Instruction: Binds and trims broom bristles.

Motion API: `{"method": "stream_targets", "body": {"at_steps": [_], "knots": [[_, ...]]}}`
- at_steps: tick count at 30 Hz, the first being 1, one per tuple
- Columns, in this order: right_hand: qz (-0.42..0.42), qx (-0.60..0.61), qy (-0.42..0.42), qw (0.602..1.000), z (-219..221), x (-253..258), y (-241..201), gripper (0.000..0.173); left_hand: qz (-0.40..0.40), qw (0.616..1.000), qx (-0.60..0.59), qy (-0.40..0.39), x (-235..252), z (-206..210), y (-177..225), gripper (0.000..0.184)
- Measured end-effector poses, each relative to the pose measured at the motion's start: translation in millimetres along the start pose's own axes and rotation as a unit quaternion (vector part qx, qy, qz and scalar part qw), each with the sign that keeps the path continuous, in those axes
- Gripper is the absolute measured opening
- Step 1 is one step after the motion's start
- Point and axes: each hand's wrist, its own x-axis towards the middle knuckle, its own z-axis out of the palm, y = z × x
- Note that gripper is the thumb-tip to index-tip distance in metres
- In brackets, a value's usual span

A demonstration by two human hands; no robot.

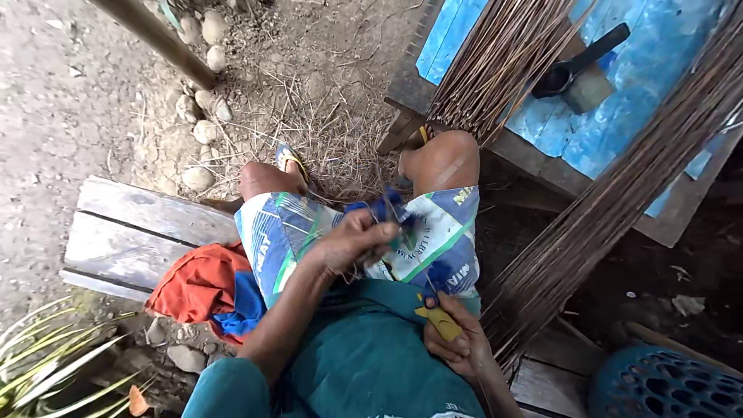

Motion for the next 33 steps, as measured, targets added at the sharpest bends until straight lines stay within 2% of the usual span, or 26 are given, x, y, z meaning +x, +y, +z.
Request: {"method": "stream_targets", "body": {"at_steps": [1,3,6,8,11,13,14,15,17,19,21,23,27,33], "knots": [[-0.009,-0.038,0.025,0.999,5.6,1.8,-0.5,0.03,0.0,0.999,-0.003,-0.034,0.8,6.8,-5.5,0.014],[-0.08,-0.135,0.082,0.984,20.0,9.3,-1.9,0.025,-0.007,0.997,0.001,-0.08,1.4,17.0,-11.5,0.009],[-0.21,-0.282,0.1,0.931,28.1,30.0,-7.7,0.013,-0.022,0.995,0.036,-0.094,-2.0,30.1,-12.8,0.006],[-0.238,-0.332,0.097,0.908,26.8,36.7,-8.2,0.012,0.002,0.998,0.059,-0.014,-3.4,27.8,-3.1,0.009],[-0.221,-0.413,0.093,0.879,28.5,20.9,4.6,0.012,0.076,0.971,0.057,0.218,6.0,-8.6,29.0,0.024],[-0.192,-0.402,0.107,0.889,26.8,7.6,9.3,0.013,0.138,0.929,0.016,0.342,14.4,-49.1,48.7,0.034],[-0.179,-0.365,0.129,0.905,24.9,5.9,8.7,0.014,0.173,0.92,-0.006,0.351,13.0,-64.5,53.4,0.037],[-0.167,-0.32,0.153,0.92,22.4,6.4,6.8,0.015,0.196,0.924,-0.004,0.33,10.3,-70.3,56.3,0.039],[-0.154,-0.261,0.171,0.937,17.1,7.8,2.0,0.014,0.192,0.952,0.064,0.229,0.6,-59.6,54.7,0.037],[-0.153,-0.258,0.152,0.942,15.7,11.1,-2.5,0.013,0.167,0.966,0.152,0.129,-8.2,-41.6,52.2,0.024],[-0.157,-0.289,0.137,0.934,16.1,12.3,-6.5,0.012,0.153,0.955,0.254,0.009,-12.1,-27.9,51.2,0.012],[-0.167,-0.324,0.125,0.923,15.2,11.7,-9.7,0.012,0.144,0.92,0.356,-0.083,-12.3,-19.8,49.0,0.024],[-0.187,-0.382,0.098,0.9,14.6,13.4,-11.9,0.011,0.093,0.847,0.506,-0.132,-10.8,-14.0,47.8,0.034],[-0.186,-0.408,0.1,0.888,12.9,11.8,-15.1,0.011,0.109,0.816,0.546,-0.156,-3.0,-13.3,53.7,0.031]]}}
